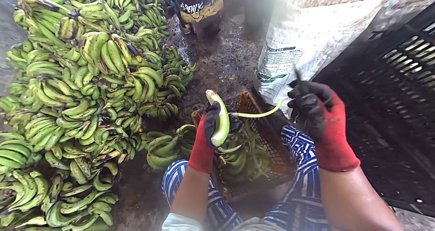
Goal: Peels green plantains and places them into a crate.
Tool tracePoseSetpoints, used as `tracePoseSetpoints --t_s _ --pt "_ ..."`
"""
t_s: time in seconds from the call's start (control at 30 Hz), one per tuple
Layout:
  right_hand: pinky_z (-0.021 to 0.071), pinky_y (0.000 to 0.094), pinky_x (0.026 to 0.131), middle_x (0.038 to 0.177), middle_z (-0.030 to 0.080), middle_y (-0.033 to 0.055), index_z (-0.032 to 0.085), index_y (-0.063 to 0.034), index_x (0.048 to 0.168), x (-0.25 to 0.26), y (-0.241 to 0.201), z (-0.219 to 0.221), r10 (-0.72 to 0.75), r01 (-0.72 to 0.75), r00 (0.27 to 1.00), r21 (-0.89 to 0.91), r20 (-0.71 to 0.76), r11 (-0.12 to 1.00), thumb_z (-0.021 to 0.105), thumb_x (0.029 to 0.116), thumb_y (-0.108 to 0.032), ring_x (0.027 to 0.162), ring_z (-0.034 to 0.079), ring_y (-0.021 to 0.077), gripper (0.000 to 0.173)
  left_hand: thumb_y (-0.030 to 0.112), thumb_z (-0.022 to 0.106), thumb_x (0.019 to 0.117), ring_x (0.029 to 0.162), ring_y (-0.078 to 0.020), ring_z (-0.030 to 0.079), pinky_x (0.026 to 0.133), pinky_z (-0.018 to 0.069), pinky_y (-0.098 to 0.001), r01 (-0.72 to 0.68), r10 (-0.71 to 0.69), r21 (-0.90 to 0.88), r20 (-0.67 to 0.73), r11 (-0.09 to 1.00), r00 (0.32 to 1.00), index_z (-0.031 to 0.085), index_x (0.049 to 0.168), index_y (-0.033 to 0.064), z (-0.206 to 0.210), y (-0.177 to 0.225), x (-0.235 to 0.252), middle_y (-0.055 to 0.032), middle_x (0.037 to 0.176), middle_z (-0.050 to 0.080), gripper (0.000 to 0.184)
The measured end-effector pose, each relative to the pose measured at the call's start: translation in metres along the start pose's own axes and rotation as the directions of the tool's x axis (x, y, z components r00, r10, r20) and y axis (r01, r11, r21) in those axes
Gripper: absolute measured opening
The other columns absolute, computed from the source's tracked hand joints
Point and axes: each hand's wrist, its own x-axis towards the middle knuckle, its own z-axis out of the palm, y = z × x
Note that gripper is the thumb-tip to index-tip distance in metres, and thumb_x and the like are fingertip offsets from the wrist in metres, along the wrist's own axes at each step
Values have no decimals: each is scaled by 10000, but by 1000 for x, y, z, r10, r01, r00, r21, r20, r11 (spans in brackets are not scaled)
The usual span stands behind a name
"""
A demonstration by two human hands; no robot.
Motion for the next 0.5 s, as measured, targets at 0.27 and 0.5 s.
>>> tracePoseSetpoints --t_s 0.27,0.5 --pt "464 676 910 1196 689 208 704 -105 1283 -47 14 59 -104 213 971 -581 215 786 581 960 -476 1071 657 420 507 349 450 1077 948 -144 692 823 600 -349 -316 382 223 -399 922 833 525 1353 154 29 -29 7 -40 1114 683 346" --pt "447 642 919 1185 707 178 737 -149 1249 -39 12 67 -289 384 922 -522 257 762 599 958 -460 1079 657 389 448 396 421 1069 1005 -107 678 856 587 -310 -420 432 102 -191 902 881 563 1307 212 26 -30 4 11 1144 685 332"
